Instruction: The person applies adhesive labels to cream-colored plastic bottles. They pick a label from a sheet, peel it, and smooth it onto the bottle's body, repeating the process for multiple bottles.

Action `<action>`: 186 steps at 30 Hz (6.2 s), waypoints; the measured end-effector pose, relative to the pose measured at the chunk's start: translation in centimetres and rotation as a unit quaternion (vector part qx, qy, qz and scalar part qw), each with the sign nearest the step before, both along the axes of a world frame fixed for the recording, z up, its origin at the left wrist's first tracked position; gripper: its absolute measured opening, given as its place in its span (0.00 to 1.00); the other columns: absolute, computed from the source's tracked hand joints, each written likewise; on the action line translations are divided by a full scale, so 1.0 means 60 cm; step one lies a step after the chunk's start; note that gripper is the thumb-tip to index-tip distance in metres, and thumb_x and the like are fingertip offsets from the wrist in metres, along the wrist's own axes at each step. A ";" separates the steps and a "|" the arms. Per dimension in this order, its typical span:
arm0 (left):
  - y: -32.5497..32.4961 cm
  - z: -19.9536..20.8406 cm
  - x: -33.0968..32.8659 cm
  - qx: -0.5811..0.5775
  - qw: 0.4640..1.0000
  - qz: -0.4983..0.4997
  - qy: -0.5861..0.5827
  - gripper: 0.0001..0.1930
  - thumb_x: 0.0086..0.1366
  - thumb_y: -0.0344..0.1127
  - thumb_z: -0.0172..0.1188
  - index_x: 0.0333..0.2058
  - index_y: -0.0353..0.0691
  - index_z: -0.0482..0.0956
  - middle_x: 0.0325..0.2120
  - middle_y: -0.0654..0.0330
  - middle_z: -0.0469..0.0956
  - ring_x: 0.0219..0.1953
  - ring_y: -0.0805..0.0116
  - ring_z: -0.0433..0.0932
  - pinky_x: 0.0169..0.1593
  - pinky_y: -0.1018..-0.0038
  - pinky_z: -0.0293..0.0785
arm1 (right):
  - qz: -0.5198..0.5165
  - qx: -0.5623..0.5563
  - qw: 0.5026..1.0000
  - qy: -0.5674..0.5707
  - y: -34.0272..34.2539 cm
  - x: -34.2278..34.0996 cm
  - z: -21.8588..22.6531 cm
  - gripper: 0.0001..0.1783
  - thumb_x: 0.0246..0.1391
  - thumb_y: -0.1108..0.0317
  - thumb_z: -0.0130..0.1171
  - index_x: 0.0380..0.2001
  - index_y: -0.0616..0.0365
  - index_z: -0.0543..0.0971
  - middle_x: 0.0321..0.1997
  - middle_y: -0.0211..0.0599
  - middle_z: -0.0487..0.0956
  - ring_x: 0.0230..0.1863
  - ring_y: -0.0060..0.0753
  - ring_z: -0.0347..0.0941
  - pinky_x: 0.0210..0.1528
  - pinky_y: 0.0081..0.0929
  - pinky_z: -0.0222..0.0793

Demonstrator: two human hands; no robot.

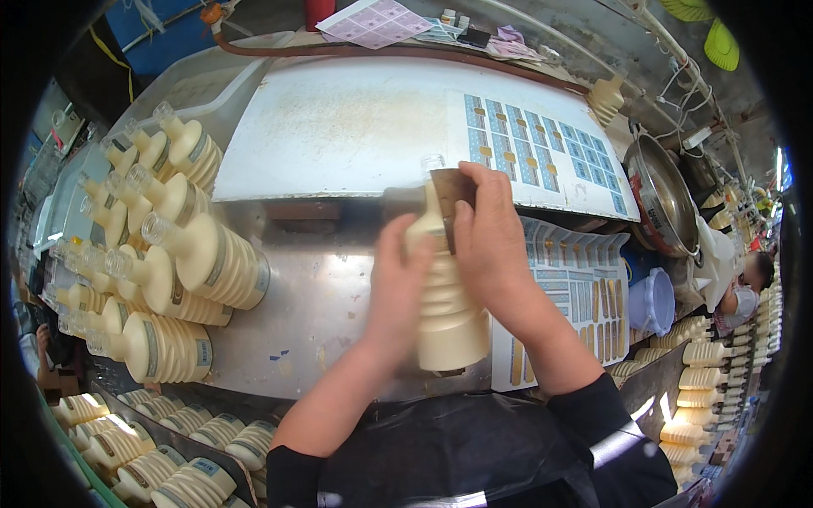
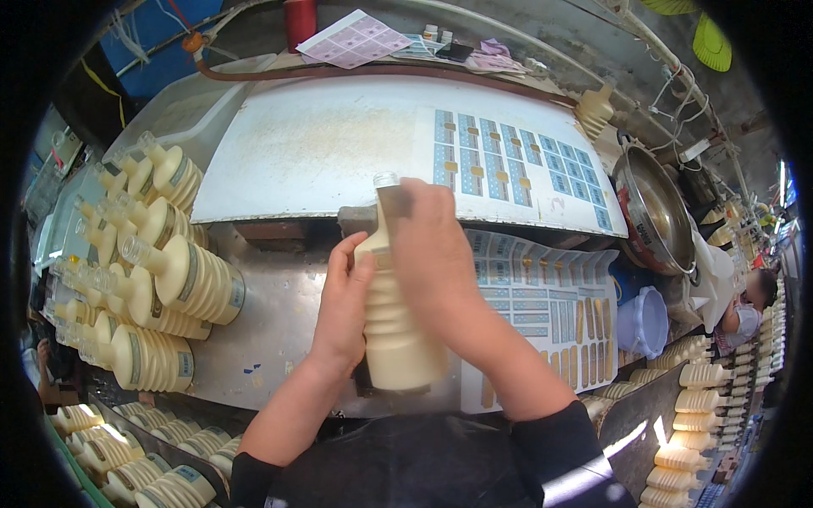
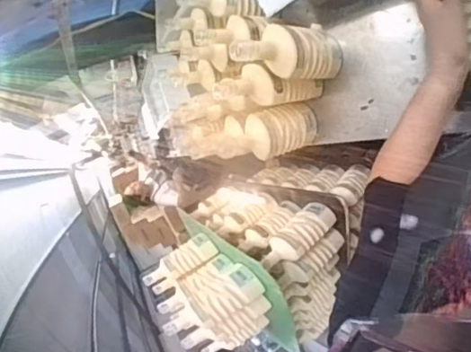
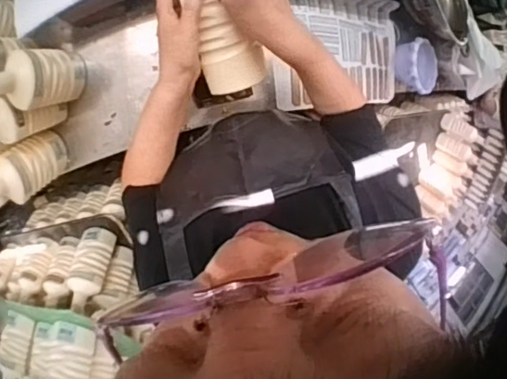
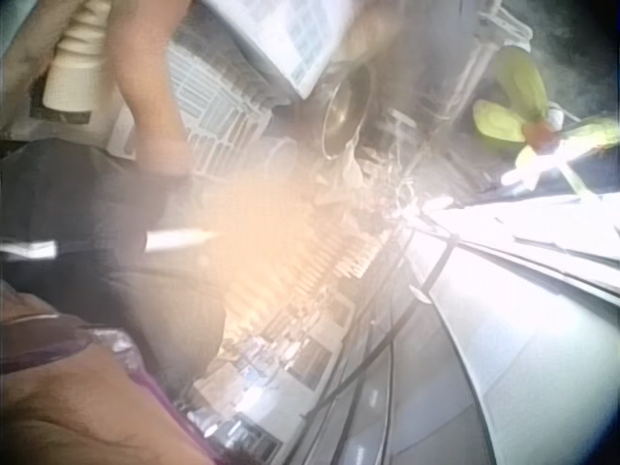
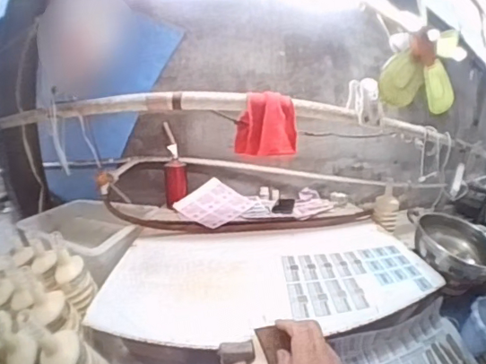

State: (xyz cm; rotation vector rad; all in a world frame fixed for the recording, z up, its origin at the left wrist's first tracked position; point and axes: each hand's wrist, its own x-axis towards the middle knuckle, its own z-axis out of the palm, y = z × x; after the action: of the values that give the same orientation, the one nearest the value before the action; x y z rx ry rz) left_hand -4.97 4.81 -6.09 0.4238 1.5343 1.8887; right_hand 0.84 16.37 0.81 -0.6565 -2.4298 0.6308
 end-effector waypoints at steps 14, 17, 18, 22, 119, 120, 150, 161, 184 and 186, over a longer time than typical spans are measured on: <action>0.008 -0.030 -0.038 0.013 0.999 -0.035 0.034 0.21 0.83 0.49 0.40 0.57 0.38 0.70 0.49 0.59 0.77 0.50 0.73 0.76 0.56 0.71 0.74 | 0.022 -0.023 0.988 0.148 0.088 0.043 -0.089 0.24 0.66 0.74 0.51 0.64 0.65 0.66 0.61 0.51 0.72 0.62 0.47 0.70 0.68 0.37 0.64; -0.001 -0.030 -0.045 0.019 0.999 -0.034 0.025 0.24 0.83 0.50 0.39 0.62 0.36 0.67 0.52 0.57 0.77 0.53 0.70 0.76 0.59 0.70 0.74 | 0.027 -0.061 0.981 0.180 0.094 0.045 -0.079 0.24 0.66 0.75 0.52 0.64 0.65 0.67 0.61 0.48 0.73 0.61 0.42 0.71 0.66 0.35 0.65; -0.002 -0.028 -0.040 0.022 0.999 -0.033 0.014 0.24 0.83 0.50 0.39 0.62 0.36 0.67 0.53 0.57 0.77 0.53 0.70 0.76 0.59 0.70 0.74 | 0.028 -0.087 0.977 0.194 0.092 0.044 -0.073 0.24 0.66 0.75 0.53 0.64 0.65 0.67 0.61 0.47 0.73 0.61 0.40 0.71 0.66 0.35 0.66; -0.002 -0.015 -0.017 -0.010 0.999 -0.051 0.017 0.24 0.82 0.50 0.40 0.62 0.37 0.67 0.55 0.55 0.76 0.55 0.69 0.76 0.60 0.69 0.74 | 0.023 -0.138 0.978 0.157 0.069 0.042 -0.081 0.25 0.66 0.75 0.51 0.64 0.65 0.66 0.61 0.49 0.72 0.61 0.43 0.71 0.66 0.36 0.65; -0.126 -0.067 0.121 -0.096 0.968 0.027 0.229 0.46 0.61 0.34 0.64 0.74 0.32 0.49 0.67 0.41 0.62 0.70 0.49 0.63 0.73 0.58 0.57 | -0.103 -0.201 0.974 -0.006 0.210 0.316 -0.058 0.10 0.58 0.66 0.66 0.34 0.62 0.87 0.27 0.33 0.86 0.30 0.25 0.84 0.34 0.24 0.77; -0.135 -0.068 0.124 -0.110 0.962 0.035 0.249 0.46 0.60 0.33 0.64 0.73 0.31 0.51 0.66 0.41 0.63 0.69 0.49 0.64 0.72 0.58 0.58 | -0.052 -0.250 0.967 -0.003 0.166 0.294 -0.045 0.08 0.59 0.68 0.65 0.35 0.63 0.87 0.25 0.31 0.85 0.28 0.23 0.83 0.31 0.23 0.77; -0.124 -0.073 0.114 0.032 0.990 0.038 0.132 0.27 0.71 0.33 0.57 0.65 0.32 0.62 0.62 0.51 0.65 0.67 0.59 0.63 0.71 0.63 0.57 | -0.007 -0.237 0.970 -0.058 -0.089 0.244 -0.067 0.33 0.52 0.52 0.71 0.53 0.64 0.73 0.35 0.46 0.81 0.36 0.53 0.80 0.41 0.43 0.76; -0.115 -0.060 0.123 -0.027 0.982 0.046 0.182 0.33 0.66 0.34 0.65 0.66 0.33 0.61 0.62 0.49 0.65 0.66 0.58 0.64 0.70 0.63 0.61 | -0.042 -0.338 0.938 -0.064 -0.079 0.222 -0.109 0.43 0.49 0.49 0.73 0.60 0.63 0.68 0.36 0.47 0.80 0.38 0.47 0.80 0.44 0.41 0.75; -0.115 -0.058 0.124 0.006 0.990 0.038 0.136 0.34 0.66 0.31 0.65 0.67 0.34 0.58 0.62 0.49 0.63 0.67 0.59 0.64 0.70 0.63 0.63 | -0.037 -0.379 0.923 -0.054 -0.078 0.220 -0.102 0.41 0.48 0.51 0.74 0.58 0.63 0.69 0.35 0.45 0.79 0.37 0.44 0.79 0.44 0.39 0.75; -0.115 -0.058 0.124 0.004 0.990 0.038 0.137 0.34 0.66 0.31 0.65 0.67 0.34 0.58 0.62 0.49 0.63 0.67 0.59 0.64 0.70 0.63 0.63 | -0.038 -0.379 0.923 -0.055 -0.079 0.220 -0.102 0.41 0.48 0.50 0.74 0.58 0.63 0.69 0.35 0.45 0.80 0.37 0.44 0.80 0.44 0.39 0.76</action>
State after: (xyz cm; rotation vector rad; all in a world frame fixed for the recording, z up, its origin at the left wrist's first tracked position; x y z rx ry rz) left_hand 2.45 -2.07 -9.60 0.6591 1.7420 1.9581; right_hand 14.01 11.66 -5.33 -1.0963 -2.1944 1.5639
